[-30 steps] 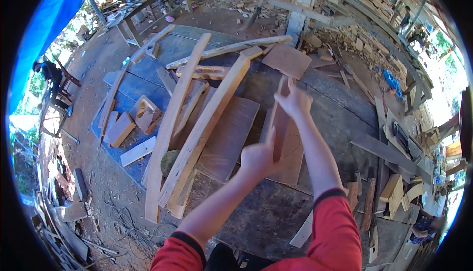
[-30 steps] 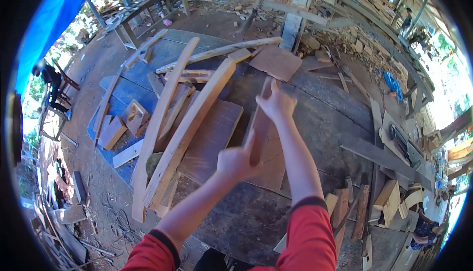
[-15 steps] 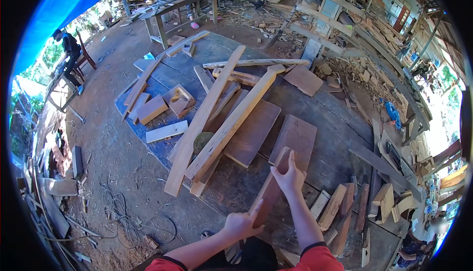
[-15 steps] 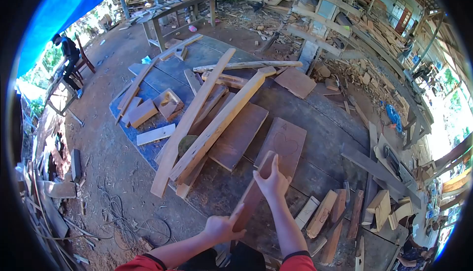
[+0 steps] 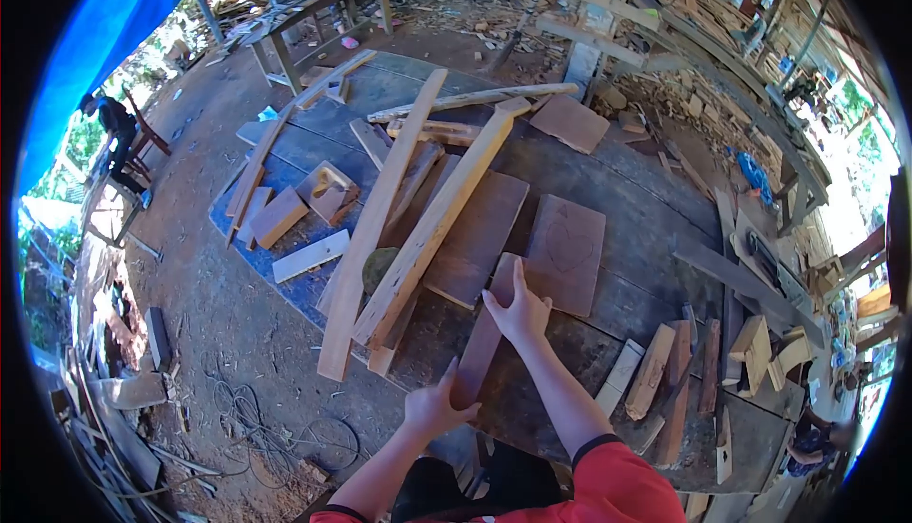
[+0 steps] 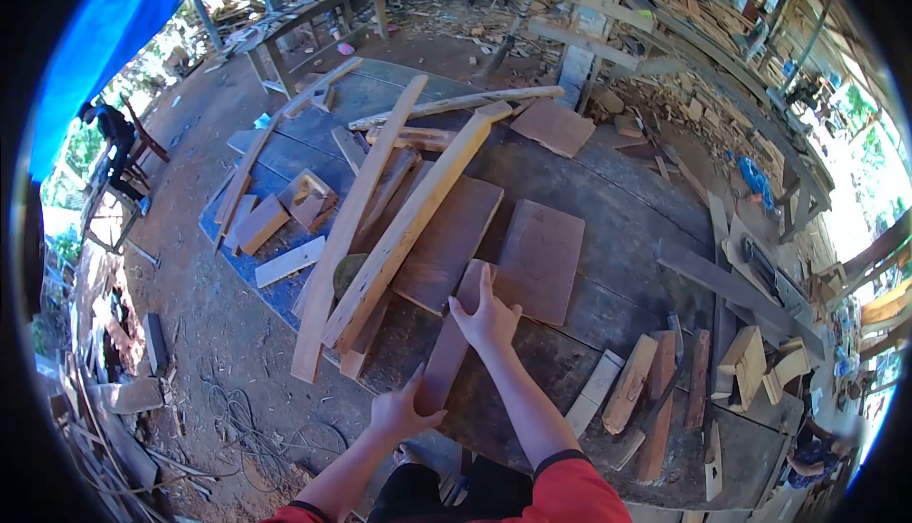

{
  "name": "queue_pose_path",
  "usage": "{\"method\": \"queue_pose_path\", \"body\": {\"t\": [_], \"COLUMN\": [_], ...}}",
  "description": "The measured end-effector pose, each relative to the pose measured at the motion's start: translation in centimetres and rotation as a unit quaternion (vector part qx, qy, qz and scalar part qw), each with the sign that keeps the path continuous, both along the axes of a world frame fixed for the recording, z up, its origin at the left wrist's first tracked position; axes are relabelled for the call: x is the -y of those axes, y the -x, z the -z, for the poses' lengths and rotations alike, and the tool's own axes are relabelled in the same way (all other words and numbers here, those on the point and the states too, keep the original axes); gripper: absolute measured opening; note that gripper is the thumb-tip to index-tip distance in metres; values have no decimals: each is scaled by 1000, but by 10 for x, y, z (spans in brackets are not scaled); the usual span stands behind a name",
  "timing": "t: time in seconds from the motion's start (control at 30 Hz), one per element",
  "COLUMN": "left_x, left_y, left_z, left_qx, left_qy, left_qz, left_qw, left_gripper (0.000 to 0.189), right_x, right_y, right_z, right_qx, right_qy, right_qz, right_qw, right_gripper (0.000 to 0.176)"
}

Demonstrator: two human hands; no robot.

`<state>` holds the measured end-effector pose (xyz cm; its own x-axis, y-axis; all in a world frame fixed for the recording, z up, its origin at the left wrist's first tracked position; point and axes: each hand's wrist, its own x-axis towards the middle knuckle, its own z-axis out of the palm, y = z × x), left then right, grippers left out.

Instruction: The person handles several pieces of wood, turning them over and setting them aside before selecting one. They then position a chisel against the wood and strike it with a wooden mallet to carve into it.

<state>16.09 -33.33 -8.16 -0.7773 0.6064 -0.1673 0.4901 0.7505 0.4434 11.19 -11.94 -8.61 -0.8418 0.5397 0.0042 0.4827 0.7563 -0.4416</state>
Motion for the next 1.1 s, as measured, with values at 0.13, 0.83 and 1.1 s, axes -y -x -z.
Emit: {"method": "queue_pose_path", "body": {"t": [0.13, 0.83, 1.1], "left_x": [-2, -3, 1], "left_y": [3, 4, 4], "left_z": [20, -14, 3], "left_qx": [-6, 142, 141], "left_qy": [-70, 23, -38], "left_qz": [-22, -19, -26], "left_qw": [997, 989, 989], "left_gripper": [90, 104, 107], "right_x": [4, 23, 8], "right_y": [6, -147, -316], "right_z": [14, -5, -35], "right_qx": [-35, 24, -99], "right_qy": [-27, 109, 114], "right_qz": [30, -52, 274], "right_qw": [999, 992, 950], "right_gripper": [81, 67, 46]}}
